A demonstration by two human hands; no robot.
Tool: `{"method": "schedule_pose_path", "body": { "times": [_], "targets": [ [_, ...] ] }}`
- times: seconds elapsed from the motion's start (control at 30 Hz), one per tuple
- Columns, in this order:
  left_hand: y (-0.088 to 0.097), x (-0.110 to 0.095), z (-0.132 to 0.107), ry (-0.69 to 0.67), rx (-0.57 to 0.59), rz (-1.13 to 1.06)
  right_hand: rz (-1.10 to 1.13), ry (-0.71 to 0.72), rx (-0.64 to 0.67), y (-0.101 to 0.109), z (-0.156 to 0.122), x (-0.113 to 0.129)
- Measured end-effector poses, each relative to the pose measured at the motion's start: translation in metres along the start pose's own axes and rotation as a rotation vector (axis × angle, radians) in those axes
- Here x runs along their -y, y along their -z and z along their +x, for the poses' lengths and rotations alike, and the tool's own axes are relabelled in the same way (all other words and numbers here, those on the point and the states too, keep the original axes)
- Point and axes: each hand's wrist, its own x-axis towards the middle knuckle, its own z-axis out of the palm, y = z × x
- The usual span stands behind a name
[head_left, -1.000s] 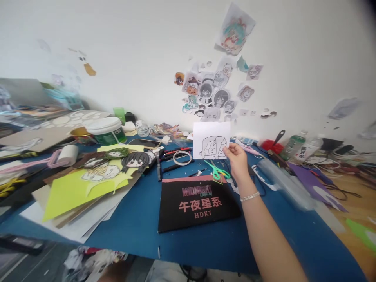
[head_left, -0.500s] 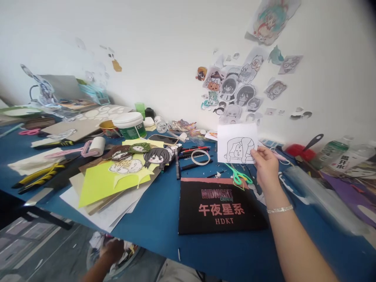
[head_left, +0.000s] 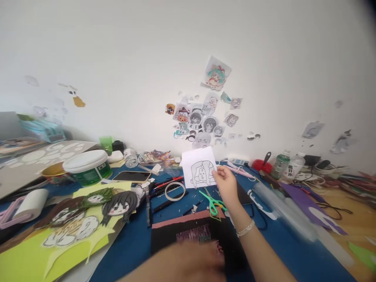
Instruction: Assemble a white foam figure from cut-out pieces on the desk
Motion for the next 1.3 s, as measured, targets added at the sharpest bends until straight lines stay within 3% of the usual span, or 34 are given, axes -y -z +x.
{"method": "schedule_pose_path", "body": {
  "times": [0.1, 0.17, 0.23, 0.3, 0.47, 0.63, 0.77, 0.93, 1.07, 1.17, 1.3],
  "targets": [
    [0.007, -0.025, 0.072, -0.104, -0.02, 0.133, 0.081, -0.026, 0.026, -0.015, 0.012, -0.001],
    [0.011, -0.033, 0.118, -0.218, -0.123, 0.596, 0.102, -0.074, 0.045, -0.025, 0.023, -0.006],
    [0.017, -0.028, 0.157, -0.24, -0.231, 0.933, 0.104, -0.118, 0.059, -0.033, 0.036, -0.012],
    [0.026, -0.014, 0.188, -0.204, -0.329, 1.122, 0.102, -0.118, 0.043, -0.038, 0.056, -0.019],
    [0.049, 0.02, 0.263, -0.144, -0.412, 1.284, 0.096, -0.055, -0.003, -0.042, 0.127, -0.036],
    [0.06, 0.029, 0.345, -0.159, -0.373, 1.329, 0.041, -0.042, -0.087, -0.041, 0.201, -0.061],
    [0.068, 0.037, 0.4, -0.166, -0.363, 1.35, -0.052, -0.031, -0.124, -0.045, 0.245, -0.082],
    [0.076, 0.051, 0.442, -0.157, -0.372, 1.389, -0.259, -0.009, -0.102, -0.048, 0.275, -0.1],
    [0.071, 0.063, 0.459, -0.091, -0.399, 1.419, -0.491, 0.044, -0.04, -0.039, 0.271, -0.098],
    [0.057, 0.074, 0.46, -0.031, -0.399, 1.423, -0.651, 0.085, 0.017, -0.026, 0.253, -0.084],
    [0.042, 0.087, 0.442, -0.008, -0.293, 1.416, -0.806, 0.133, 0.116, -0.004, 0.223, -0.05]
  ]
}}
